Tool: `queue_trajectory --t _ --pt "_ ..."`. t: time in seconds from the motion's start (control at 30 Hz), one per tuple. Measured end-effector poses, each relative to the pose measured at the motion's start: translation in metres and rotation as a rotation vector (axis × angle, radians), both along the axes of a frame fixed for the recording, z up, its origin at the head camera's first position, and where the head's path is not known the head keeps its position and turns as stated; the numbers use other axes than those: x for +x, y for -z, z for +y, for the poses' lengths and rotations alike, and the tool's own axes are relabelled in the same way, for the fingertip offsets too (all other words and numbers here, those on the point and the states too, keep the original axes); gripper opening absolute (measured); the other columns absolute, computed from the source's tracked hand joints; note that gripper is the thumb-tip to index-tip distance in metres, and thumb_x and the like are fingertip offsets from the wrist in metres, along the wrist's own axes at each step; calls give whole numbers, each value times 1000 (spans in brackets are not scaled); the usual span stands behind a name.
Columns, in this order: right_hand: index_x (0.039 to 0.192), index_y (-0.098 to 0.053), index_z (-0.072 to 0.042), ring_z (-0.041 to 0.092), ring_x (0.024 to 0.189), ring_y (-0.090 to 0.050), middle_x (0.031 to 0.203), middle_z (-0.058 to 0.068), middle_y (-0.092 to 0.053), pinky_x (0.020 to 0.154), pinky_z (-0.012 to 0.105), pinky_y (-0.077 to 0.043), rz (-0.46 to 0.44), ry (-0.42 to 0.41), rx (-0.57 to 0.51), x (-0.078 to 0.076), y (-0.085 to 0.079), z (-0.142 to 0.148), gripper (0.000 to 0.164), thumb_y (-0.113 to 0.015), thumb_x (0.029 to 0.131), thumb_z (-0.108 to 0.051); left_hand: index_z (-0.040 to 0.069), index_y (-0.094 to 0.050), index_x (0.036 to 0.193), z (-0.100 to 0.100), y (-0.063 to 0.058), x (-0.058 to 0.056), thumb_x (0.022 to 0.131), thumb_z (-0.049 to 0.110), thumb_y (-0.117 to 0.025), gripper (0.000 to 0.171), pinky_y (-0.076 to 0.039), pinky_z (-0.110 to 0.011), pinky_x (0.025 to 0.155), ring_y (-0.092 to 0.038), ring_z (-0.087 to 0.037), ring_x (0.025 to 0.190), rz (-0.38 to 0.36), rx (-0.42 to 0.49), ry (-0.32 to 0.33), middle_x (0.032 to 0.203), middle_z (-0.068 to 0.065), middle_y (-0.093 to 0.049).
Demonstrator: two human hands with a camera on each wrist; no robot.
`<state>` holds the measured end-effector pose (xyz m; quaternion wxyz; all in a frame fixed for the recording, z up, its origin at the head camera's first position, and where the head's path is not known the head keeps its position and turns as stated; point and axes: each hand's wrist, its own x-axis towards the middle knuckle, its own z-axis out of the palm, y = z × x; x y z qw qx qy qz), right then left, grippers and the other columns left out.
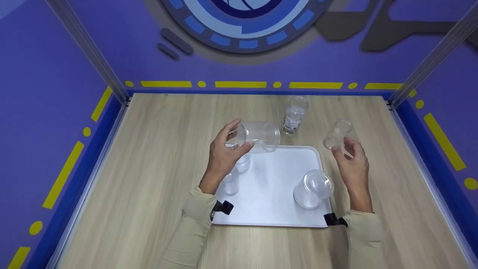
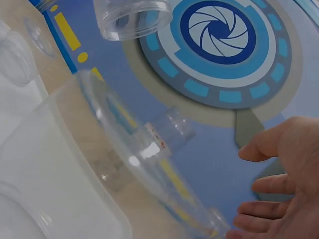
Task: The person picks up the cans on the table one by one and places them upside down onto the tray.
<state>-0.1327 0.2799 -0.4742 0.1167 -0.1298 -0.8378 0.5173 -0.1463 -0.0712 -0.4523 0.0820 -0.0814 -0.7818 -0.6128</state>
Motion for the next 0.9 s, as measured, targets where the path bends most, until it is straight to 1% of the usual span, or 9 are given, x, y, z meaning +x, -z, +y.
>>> queue_trajectory --t 0.13,0.3,0.4,0.53,0.67,0.9 --pt "156 -44 5 41 147 -44 156 27 -47 118 51 -39 -45 -17 13 -5 14 7 62 -64 105 -25 17 -53 157 1 1 0 92 33 -82 73 -55 -47 102 -55 -30 135 3 -4 6 152 -8 -54" --pt "152 -45 9 47 146 -42 154 33 -45 119 54 -37 -97 -34 59 -9 29 15 60 -65 105 -21 14 -53 156 1 2 0 92 32 -82 73 -55 -52 101 -55 -34 135 15 -9 8 152 -10 -54" --pt "154 -43 9 48 147 -39 156 33 -43 119 57 -35 -142 -44 97 -10 37 18 61 -63 105 -22 15 -53 156 0 3 0 92 32 -82 72 -54 -53 102 -55 -34 135 13 -13 7 152 -11 -54" --pt "155 -41 10 50 148 -37 156 34 -41 119 60 -33 -180 -56 135 -10 46 22 63 -63 105 -21 17 -53 156 1 3 0 92 32 -82 72 -54 -52 103 -54 -34 136 4 -20 9 153 -10 -54" --pt "153 -41 12 53 144 -39 154 37 -41 117 62 -33 -190 -79 164 -10 55 24 62 -63 104 -20 18 -52 157 1 3 -1 93 34 -82 73 -54 -51 103 -54 -33 137 -4 -25 9 153 -9 -54" --pt "152 -41 15 57 140 -41 150 42 -40 115 65 -34 -197 -153 207 -9 70 28 65 -64 103 -19 17 -52 157 2 3 0 92 32 -83 73 -53 -52 105 -53 -35 138 -7 -28 6 155 -9 -53"
